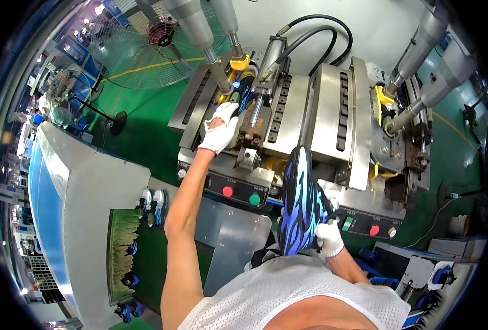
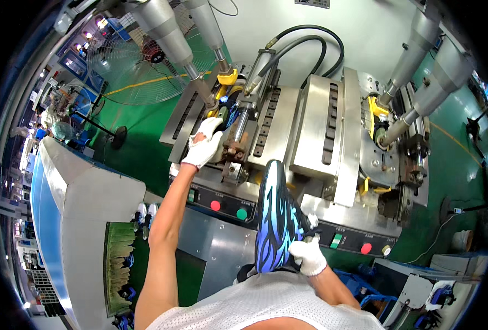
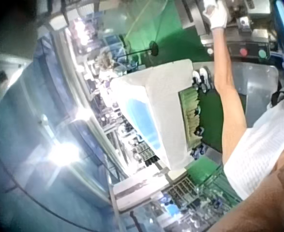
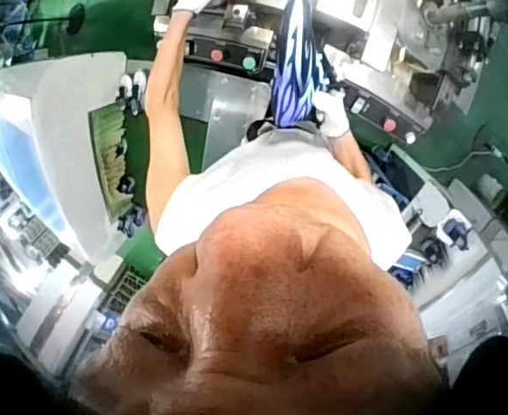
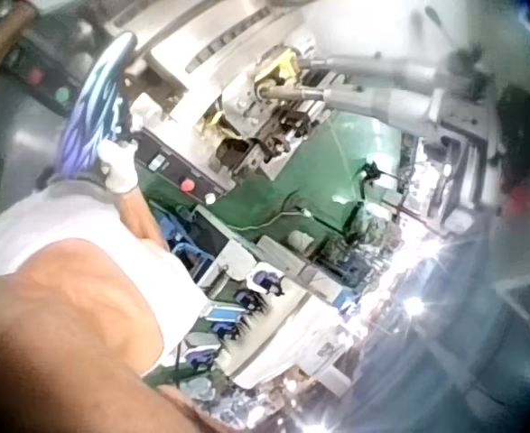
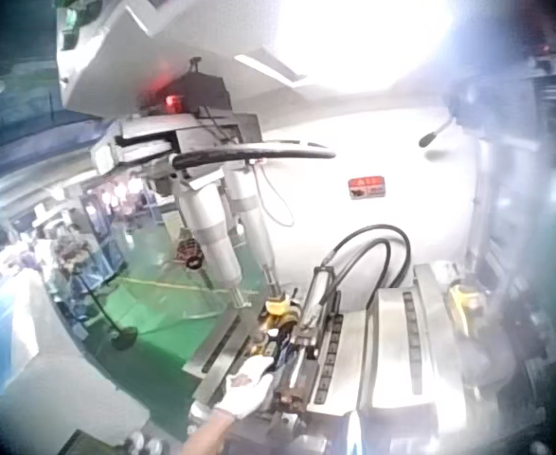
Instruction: The person operates a shoe assembly machine in a factory setting, repeatedly placing blue and black sneakers into a mechanical press to attach components. The worker handles the shoes one at a time, positioning them under the press, activating the cycle, and then moving the finished shoes to a conveyor belt.
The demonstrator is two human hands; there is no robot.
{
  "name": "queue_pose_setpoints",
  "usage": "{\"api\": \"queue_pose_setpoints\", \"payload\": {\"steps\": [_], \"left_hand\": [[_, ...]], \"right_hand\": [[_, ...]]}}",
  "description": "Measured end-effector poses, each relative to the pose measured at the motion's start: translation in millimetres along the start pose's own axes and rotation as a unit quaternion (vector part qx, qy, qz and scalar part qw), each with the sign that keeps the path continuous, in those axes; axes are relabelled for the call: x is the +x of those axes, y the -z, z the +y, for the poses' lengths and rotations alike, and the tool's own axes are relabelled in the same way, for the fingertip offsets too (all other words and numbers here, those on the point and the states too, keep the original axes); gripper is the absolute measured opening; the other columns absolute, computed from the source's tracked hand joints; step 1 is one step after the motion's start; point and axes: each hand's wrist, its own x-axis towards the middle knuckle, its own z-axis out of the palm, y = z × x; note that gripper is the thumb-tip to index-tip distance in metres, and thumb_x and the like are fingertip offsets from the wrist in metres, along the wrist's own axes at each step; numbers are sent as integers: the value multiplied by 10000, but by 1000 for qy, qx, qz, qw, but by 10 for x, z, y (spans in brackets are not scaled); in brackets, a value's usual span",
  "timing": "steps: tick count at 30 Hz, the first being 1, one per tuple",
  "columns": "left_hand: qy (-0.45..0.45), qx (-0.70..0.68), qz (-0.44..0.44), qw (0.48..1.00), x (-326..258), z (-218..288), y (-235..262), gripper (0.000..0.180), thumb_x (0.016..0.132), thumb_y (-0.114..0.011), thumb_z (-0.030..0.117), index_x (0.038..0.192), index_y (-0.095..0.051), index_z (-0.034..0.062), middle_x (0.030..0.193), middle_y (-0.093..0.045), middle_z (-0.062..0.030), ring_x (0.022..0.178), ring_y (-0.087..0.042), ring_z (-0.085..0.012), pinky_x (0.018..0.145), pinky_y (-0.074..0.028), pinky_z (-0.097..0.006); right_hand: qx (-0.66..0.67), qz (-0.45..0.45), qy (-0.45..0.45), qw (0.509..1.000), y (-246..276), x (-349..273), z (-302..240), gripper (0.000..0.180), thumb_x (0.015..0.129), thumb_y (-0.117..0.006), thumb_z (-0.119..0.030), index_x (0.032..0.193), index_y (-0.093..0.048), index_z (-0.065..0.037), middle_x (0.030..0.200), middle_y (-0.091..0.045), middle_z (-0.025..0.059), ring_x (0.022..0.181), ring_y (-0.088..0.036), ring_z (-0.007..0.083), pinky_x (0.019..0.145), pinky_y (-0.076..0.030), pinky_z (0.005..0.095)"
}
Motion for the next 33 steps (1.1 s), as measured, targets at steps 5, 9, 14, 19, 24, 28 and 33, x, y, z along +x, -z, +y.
{"api": "queue_pose_setpoints", "payload": {"steps": [5,9,14,19,24,28,33], "left_hand": [[123,0,-42,992,689,-373,-658,627,901,-643,219,1483,-442,100,1369,-547,-267,1281,-516,-449,1089,-406,-468],[152,145,-15,978,869,-794,-1129,682,876,-680,343,1487,-436,162,1282,-595,-280,1164,-602,-439,961,-454,-574],[212,138,-102,962,1387,-729,-891,616,867,-693,378,1396,-485,138,1301,-588,-230,1169,-609,-391,962,-483,-521],[202,73,-8,977,1146,-256,147,623,863,-701,392,1404,-489,168,1380,-565,-180,1275,-548,-380,1074,-418,-493],[164,-26,148,975,-133,372,1038,668,812,-775,195,1406,-508,45,1292,-609,-186,1207,-598,-325,1031,-465,-425],[245,-54,136,958,-1413,718,1289,660,781,-793,128,1375,-530,10,1191,-625,-173,1088,-623,-295,960,-493,-406],[420,-16,101,902,-3216,868,1076,663,755,-822,153,1340,-534,38,1132,-619,-148,988,-640,-328,875,-508,-430]], "right_hand": [[9,-21,58,998,-29,-72,-163,717,751,-779,16,1408,-501,-45,1134,-688,83,794,-667,136,568,-523,253],[10,-12,108,994,-185,-19,-255,821,725,-783,-29,1464,-427,4,1236,-663,117,885,-656,166,638,-521,274],[-2,122,36,992,-199,-49,-290,610,730,-750,-18,1300,-540,31,849,-678,57,504,-532,83,396,-384,225],[-54,107,64,991,-451,188,-383,395,774,-751,-58,1147,-638,11,803,-675,22,552,-586,83,434,-437,227],[-72,76,30,994,-878,775,-413,390,864,-694,-68,1234,-605,15,1072,-706,102,877,-710,193,766,-612,348],[-30,-37,65,997,-2048,1639,-780,266,899,-697,-93,1149,-632,-31,1023,-712,74,852,-710,185,763,-614,378],[-172,84,50,980,-2677,3475,-867,249,843,-747,-144,1055,-655,-52,927,-697,76,762,-671,217,769,-587,405]]}}
